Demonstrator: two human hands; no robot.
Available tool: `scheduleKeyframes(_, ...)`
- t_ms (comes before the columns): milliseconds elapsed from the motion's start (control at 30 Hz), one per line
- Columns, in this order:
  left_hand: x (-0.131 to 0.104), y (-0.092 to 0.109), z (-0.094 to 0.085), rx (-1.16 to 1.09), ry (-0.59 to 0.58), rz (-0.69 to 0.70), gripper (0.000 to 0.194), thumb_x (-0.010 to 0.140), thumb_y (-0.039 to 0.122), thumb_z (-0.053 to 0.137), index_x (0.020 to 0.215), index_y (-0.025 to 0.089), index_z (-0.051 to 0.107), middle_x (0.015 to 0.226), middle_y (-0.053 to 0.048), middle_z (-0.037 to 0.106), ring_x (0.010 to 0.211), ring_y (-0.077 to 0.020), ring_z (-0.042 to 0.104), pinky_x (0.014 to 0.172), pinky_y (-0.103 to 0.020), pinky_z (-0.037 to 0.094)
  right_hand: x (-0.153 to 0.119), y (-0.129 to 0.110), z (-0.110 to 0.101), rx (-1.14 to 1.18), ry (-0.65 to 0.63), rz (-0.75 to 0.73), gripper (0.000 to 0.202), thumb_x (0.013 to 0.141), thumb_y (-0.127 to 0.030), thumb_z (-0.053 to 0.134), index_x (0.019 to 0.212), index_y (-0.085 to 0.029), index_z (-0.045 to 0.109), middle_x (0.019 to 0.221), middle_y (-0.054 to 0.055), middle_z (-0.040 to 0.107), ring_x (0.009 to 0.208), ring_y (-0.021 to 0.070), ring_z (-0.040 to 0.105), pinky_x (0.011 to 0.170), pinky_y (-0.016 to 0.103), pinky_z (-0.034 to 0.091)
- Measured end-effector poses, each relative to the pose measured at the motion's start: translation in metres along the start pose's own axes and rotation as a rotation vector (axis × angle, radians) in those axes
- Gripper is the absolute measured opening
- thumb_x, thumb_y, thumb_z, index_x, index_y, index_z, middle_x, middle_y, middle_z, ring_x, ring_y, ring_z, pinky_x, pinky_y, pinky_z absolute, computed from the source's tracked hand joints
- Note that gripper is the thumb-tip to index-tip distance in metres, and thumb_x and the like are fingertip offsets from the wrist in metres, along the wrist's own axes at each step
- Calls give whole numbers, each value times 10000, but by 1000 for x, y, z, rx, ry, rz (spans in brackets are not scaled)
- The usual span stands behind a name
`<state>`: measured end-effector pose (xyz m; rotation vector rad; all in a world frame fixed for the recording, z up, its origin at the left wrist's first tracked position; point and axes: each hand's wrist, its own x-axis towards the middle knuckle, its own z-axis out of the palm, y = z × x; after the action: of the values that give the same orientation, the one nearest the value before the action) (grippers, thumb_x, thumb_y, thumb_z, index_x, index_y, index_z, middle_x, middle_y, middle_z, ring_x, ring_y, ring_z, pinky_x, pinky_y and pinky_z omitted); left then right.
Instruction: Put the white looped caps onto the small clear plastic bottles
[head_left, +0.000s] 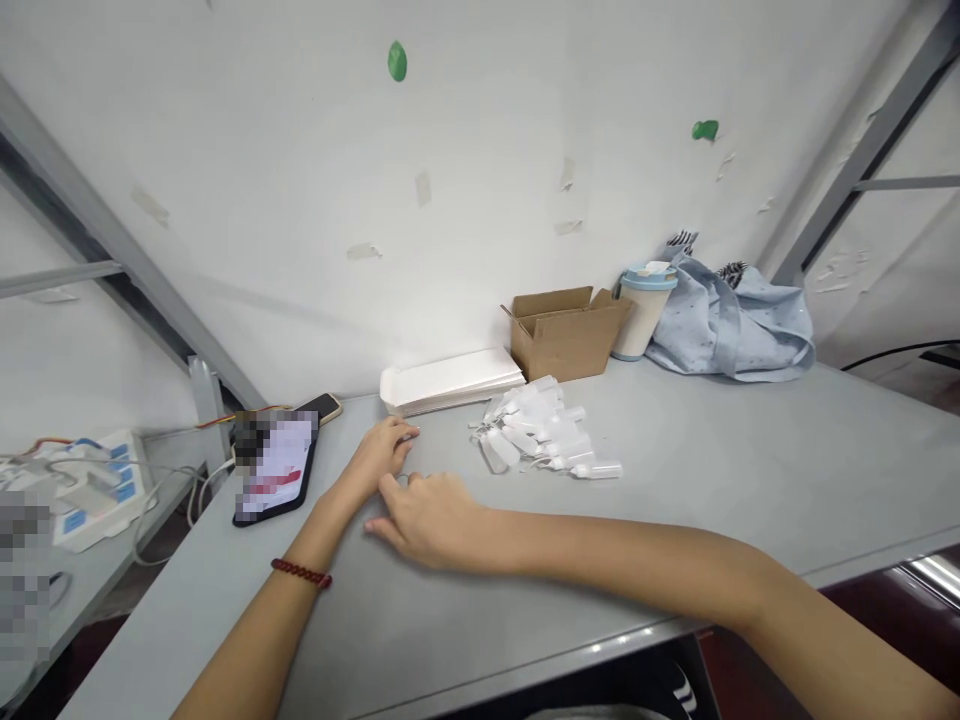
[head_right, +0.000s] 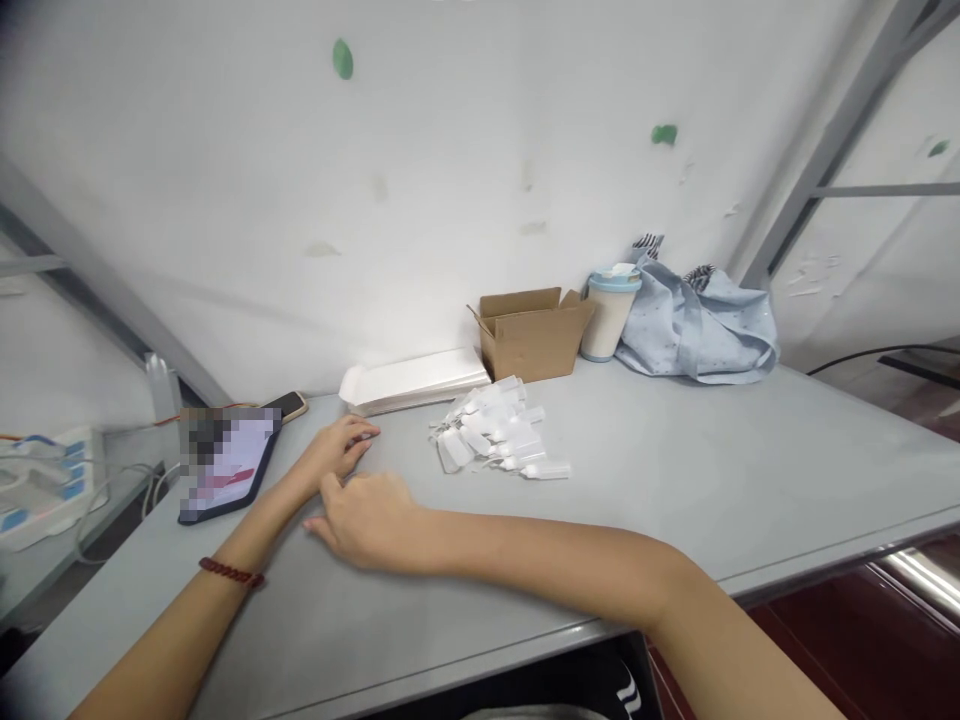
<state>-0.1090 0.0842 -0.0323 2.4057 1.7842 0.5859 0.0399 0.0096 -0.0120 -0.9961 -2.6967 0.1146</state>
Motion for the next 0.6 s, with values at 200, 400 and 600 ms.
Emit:
scheduleKeyframes(200, -7, 8, -14, -87, 21, -72, 230, 722, 178, 487, 802, 159, 702, 866, -90, 691, 752, -214, 630, 732, -323, 474, -10, 4, 4, -38, -29, -54, 269, 903, -374, 441, 1003, -142, 533, 881, 141, 634, 694, 242, 625, 555, 327, 479)
scheduleKeyframes(400, -11, 30, -28, -215, 50, -141, 131, 679, 224, 537, 716, 176, 654, 707, -48, 667, 664, -201, 606, 669, -316, 463, -33, 25, -4, -100, -1, -67, 247, 907, -328, 422, 1038, -160, 546, 862, 115, 594, 675, 217, 571, 522, 278, 400)
scheduleKeyframes(600, -21, 59, -49, -778, 115, -254, 212, 716, 354, 632, 819, 174, 592, 771, -20, 646, 727, -172, 630, 744, -316, 490, -63, 67, -8, -132, 223, -33, 227, 893, -278, 471, 1080, -176, 551, 865, 83, 557, 671, 154, 492, 497, 222, 269)
